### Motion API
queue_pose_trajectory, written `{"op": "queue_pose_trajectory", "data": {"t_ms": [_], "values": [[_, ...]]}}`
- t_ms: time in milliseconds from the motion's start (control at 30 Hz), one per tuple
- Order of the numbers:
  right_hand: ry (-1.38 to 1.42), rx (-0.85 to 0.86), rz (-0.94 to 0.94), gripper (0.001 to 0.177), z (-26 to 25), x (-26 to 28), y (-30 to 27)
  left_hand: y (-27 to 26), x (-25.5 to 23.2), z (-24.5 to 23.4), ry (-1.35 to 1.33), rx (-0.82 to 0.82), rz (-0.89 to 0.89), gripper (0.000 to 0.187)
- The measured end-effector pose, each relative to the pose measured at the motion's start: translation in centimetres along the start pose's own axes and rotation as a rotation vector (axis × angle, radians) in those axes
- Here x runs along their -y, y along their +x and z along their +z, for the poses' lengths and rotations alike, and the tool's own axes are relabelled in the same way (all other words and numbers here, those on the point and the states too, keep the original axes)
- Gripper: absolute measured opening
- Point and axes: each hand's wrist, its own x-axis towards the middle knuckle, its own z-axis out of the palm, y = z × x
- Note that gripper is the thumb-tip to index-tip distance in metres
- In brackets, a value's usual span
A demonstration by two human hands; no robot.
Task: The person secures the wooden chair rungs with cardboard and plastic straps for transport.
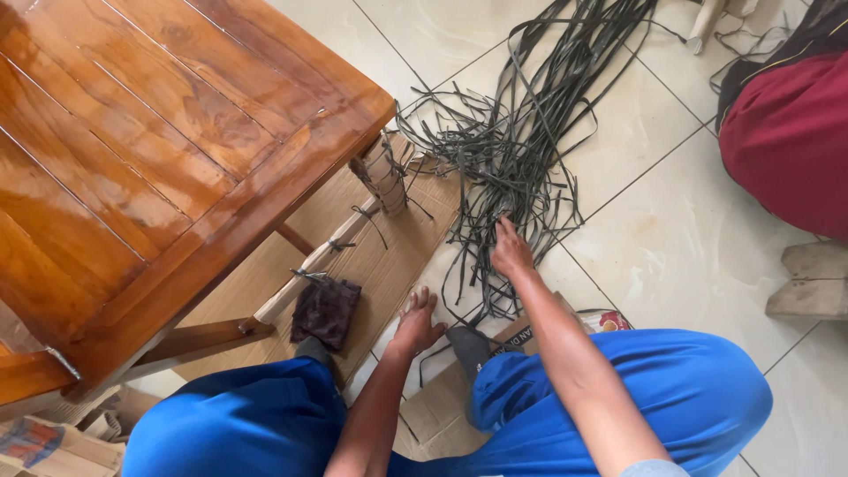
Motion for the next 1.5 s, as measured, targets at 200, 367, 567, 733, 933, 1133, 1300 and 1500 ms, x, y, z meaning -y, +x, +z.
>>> {"op": "queue_pose_trajectory", "data": {"t_ms": [200, 367, 567, 733, 933, 1133, 1300, 1500], "values": [[0.023, -0.316, -0.197, 0.039, 3.0, 2.8, -4.1, 2.1, 2.2, 2.2, 0.022, -0.009, -0.020, 0.077], [0.132, -0.263, -0.350, 0.027, 1.6, 8.2, -9.9, 2.4, 2.0, 0.6, -0.232, -0.230, -0.040, 0.050], [0.254, -0.186, -0.568, 0.017, 2.9, 11.1, -13.7, 5.0, 5.1, 1.7, -0.754, -0.487, -0.072, 0.047], [0.191, -0.054, -0.726, 0.015, 3.6, 12.3, -14.5, 4.1, 5.7, 0.8, -0.995, -0.346, -0.079, 0.048], [0.216, -0.058, -0.788, 0.009, 2.7, 14.0, -15.2, 2.6, 6.3, -0.9, -1.029, -0.488, -0.166, 0.031], [0.382, 0.091, -0.527, 0.025, 2.7, 15.7, -14.9, 3.3, 9.2, 0.2, -1.289, -0.609, -0.141, 0.033], [0.364, 0.043, -0.560, 0.019, 3.5, 17.0, -14.8, 2.2, 10.6, 0.1, -1.258, -0.751, -0.120, 0.027], [0.307, 0.130, -0.596, 0.021, 6.2, 18.6, -14.9, -0.8, 12.9, 0.7, -1.435, -0.864, -0.180, 0.022]]}}
